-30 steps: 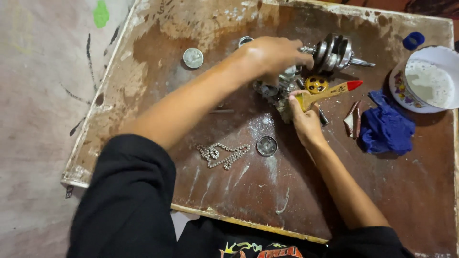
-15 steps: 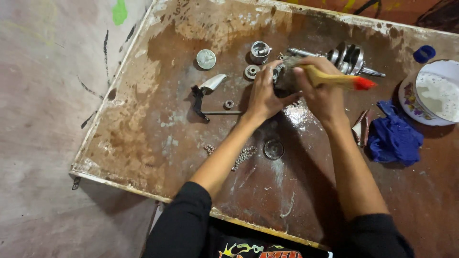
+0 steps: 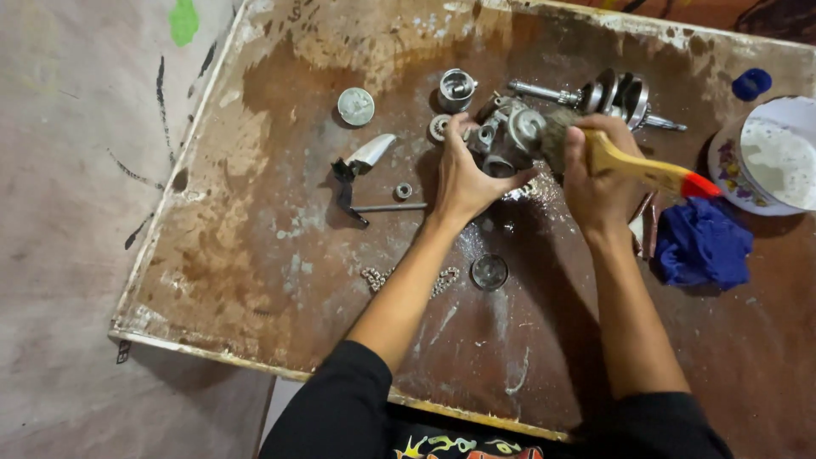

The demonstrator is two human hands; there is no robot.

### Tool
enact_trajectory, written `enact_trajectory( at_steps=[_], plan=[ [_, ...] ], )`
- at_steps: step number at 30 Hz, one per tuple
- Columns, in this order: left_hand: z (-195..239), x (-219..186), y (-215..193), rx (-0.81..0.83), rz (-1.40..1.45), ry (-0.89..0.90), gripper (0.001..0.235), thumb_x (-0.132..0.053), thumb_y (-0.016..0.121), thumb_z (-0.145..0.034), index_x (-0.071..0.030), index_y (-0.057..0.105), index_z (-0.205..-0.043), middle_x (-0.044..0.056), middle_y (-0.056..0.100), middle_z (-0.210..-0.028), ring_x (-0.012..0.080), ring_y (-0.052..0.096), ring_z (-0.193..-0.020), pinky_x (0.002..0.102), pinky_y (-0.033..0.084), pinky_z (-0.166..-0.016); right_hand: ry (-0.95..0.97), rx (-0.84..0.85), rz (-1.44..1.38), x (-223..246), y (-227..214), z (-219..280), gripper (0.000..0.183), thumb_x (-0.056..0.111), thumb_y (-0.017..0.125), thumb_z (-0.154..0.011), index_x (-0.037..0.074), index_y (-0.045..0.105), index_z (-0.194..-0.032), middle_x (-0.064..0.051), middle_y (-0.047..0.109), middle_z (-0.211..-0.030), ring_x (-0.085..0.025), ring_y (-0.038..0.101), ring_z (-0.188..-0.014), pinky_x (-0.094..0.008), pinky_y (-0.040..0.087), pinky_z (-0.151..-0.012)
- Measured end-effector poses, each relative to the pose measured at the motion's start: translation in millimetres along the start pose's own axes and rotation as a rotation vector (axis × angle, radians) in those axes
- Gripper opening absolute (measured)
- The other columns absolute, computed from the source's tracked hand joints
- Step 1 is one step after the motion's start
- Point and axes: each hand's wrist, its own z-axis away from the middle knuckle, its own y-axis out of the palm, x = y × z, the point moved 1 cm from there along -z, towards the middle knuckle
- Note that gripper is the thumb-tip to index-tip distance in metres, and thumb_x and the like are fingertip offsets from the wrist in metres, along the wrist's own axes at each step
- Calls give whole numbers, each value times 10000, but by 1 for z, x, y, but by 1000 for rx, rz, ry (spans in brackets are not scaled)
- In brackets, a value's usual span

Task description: Clean motorcycle engine parts using a brush and solvent.

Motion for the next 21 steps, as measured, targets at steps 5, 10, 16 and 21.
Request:
enact_trajectory(
  at_steps=[5,10,16,21],
  plan=[
    [-6,12,2,136,107,-113,1110,-477,955,-588,-55,350,-1417,222,662,-1237,335,719,-1084,423,604,-938,123,28,-290,7,11,-16,126,159,599,-1167,35,577,-1170,-31,606,-934,-89,568,-776,-211,457,-631],
    [-24,-10,-18,287,20,-158,1105,-524,936,-533,-85,371,-1375,178,702,-1133,291,739,-990,418,620,-885,297,-31,-473,-1,5,-8,151,228,557,-1176,80,560,-1145,19,571,-909,-82,540,-714,-224,469,-563],
    [-38,-18,-31,284,-98,8,1076,-568,982,-516,-93,478,-1339,179,717,-1145,305,736,-1009,448,617,-945,469,-68,-450,-6,-8,1,180,270,533,-1182,111,549,-1099,9,544,-865,-84,493,-677,-218,436,-534],
    [-39,-13,-30,378,-95,-8,1080,-434,967,-446,-155,497,-1378,139,731,-1165,326,692,-1052,507,550,-978,616,-37,-420,9,3,11,165,287,524,-1119,126,526,-1085,63,482,-948,-31,527,-698,-197,488,-529]
  ],
)
